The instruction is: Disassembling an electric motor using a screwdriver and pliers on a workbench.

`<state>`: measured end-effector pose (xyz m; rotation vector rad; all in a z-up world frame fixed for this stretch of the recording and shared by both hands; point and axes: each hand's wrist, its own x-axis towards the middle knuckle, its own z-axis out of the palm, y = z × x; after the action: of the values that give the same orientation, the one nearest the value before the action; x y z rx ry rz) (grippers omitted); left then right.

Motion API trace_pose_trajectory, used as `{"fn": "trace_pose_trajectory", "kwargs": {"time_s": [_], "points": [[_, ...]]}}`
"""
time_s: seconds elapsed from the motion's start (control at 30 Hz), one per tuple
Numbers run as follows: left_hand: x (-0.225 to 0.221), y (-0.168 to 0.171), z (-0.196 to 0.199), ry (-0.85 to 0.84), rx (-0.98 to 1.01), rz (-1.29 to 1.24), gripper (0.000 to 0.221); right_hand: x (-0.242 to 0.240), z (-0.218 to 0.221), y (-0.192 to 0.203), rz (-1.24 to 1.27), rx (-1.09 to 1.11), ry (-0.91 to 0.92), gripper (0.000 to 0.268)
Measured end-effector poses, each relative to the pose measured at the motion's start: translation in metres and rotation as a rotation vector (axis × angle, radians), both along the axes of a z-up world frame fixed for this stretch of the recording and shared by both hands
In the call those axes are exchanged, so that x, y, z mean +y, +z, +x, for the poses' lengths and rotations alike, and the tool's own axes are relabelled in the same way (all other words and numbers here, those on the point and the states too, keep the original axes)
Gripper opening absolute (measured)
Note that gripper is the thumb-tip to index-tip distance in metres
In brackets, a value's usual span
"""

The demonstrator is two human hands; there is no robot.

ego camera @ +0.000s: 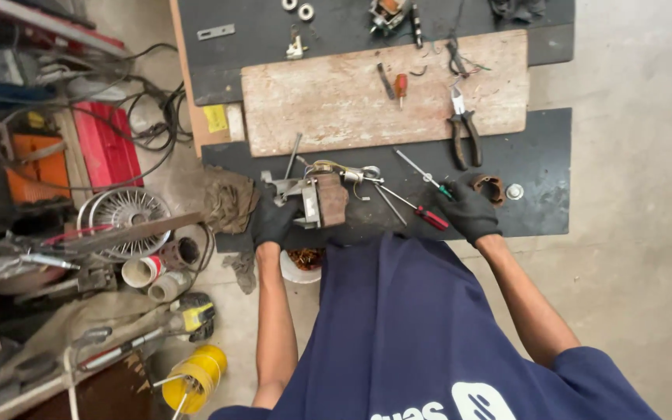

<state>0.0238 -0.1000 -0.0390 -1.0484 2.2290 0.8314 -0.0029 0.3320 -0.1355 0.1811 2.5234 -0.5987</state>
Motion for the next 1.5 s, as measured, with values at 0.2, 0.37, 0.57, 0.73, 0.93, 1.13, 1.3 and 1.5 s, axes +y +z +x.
{"fn": "trace_pose_trajectory", "kwargs": {"time_s": [0.2, 0.37, 0.57, 0.73, 0.93, 1.13, 1.3, 1.5], "points": [[-0.007, 0.008, -0.002, -0.009, -0.045, -0.029, 0.077, 0.011, 0.003, -0.048, 0.062, 0.29, 0.129, 0.037], [0.003, -0.009, 0.032, 0.116, 0.223, -0.117, 0.069, -0.001, 0.003, -0.046, -0.025, 0.283, 0.051, 0.022], [0.005, -0.053, 0.062, 0.063, 0.681, -0.373, 0.047, -0.049, -0.011, -0.046, -0.251, 0.194, 0.128, 0.019], [0.029, -0.05, 0.058, 0.056, 0.75, -0.594, 0.058, -0.089, -0.016, -0.001, -0.243, -0.037, 0.143, 0.028], [0.058, -0.031, 0.058, 0.111, 0.68, -0.526, 0.079, -0.088, -0.024, 0.004, -0.283, -0.226, 0.191, 0.035], [0.026, -0.015, 0.054, 0.371, 0.354, -0.186, 0.088, -0.145, -0.029, 0.071, -0.773, -0.615, -0.208, 0.049], [-0.019, 0.0, 0.012, 0.334, 0.218, 0.029, 0.076, -0.196, -0.04, 0.038, -0.819, -0.432, 0.164, 0.04], [-0.059, -0.127, 0.02, 0.142, -0.048, 0.065, 0.068, -0.225, -0.028, 0.008, -0.551, -0.455, 0.178, 0.06]]}}
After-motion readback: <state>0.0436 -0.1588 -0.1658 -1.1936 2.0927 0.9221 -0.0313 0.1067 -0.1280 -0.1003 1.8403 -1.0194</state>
